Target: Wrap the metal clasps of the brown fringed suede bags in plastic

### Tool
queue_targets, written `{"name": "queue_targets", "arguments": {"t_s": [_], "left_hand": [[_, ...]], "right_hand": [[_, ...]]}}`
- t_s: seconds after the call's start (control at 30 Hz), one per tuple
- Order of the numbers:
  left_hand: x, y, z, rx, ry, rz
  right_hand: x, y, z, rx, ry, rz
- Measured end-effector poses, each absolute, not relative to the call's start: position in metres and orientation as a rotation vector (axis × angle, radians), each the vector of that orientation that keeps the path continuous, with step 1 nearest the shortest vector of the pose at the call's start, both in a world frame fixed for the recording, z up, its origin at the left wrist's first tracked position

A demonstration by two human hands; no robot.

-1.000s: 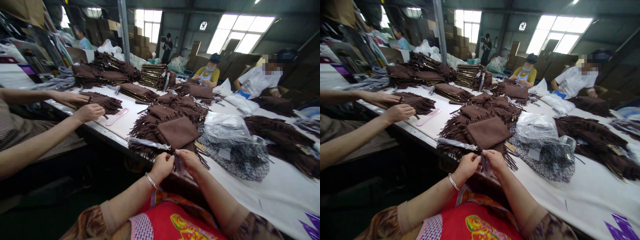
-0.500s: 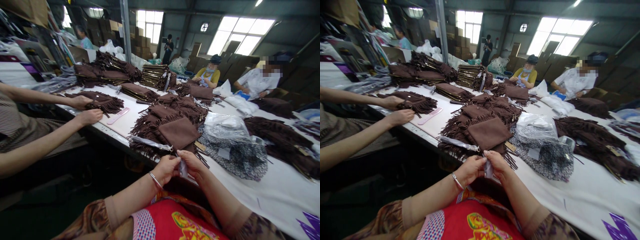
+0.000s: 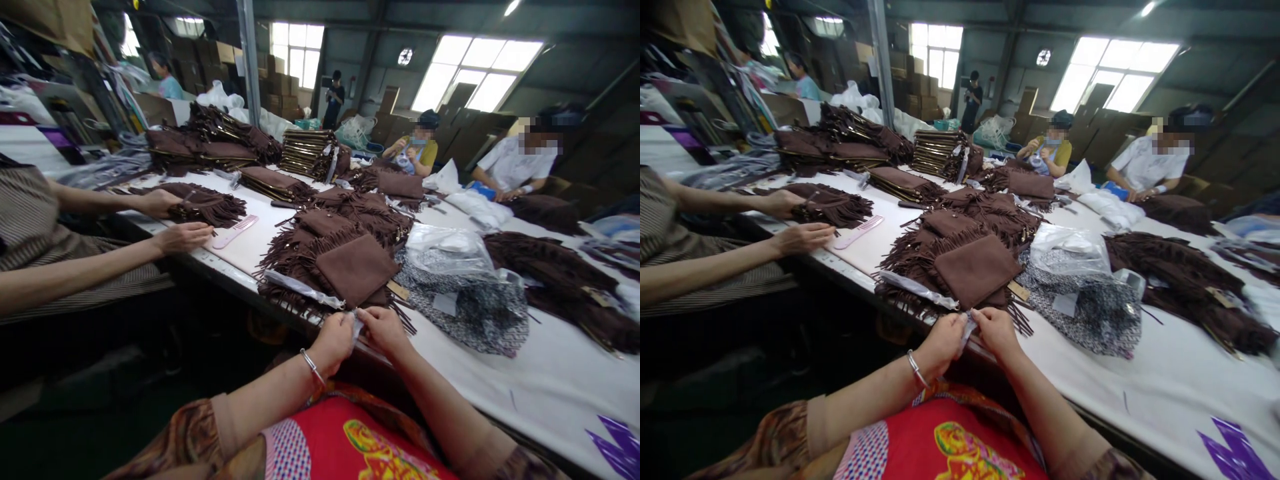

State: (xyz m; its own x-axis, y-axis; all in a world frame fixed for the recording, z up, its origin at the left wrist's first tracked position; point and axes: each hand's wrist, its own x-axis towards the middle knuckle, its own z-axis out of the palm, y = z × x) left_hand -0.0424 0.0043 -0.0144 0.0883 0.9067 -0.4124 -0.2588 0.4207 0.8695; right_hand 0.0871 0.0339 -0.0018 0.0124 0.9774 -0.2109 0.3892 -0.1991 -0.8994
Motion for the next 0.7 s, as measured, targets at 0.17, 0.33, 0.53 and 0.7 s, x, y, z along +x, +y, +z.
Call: {"name": "queue_targets", "arguments": {"t_s": [0.17, 0.33, 0.53, 0.7], "left_hand": [[-0.041, 0.009, -0.017, 0.757, 1.174, 0.977], [-0.044, 0.015, -0.012, 0.817, 1.154, 0.873], [-0.051, 0.022, -0.007, 0.901, 1.126, 0.73], [-0.055, 0.025, -0.007, 0.961, 1.182, 0.748]], "right_hand": [[0.084, 0.025, -0.009, -1.53, -1.112, 1.429], [0.089, 0.021, -0.009, -1.451, -1.135, 1.445], [0.096, 0.022, -0.003, -1.562, -1.494, 1.117], [0.097, 0.023, 0.003, -1.631, -1.669, 0.943]]}}
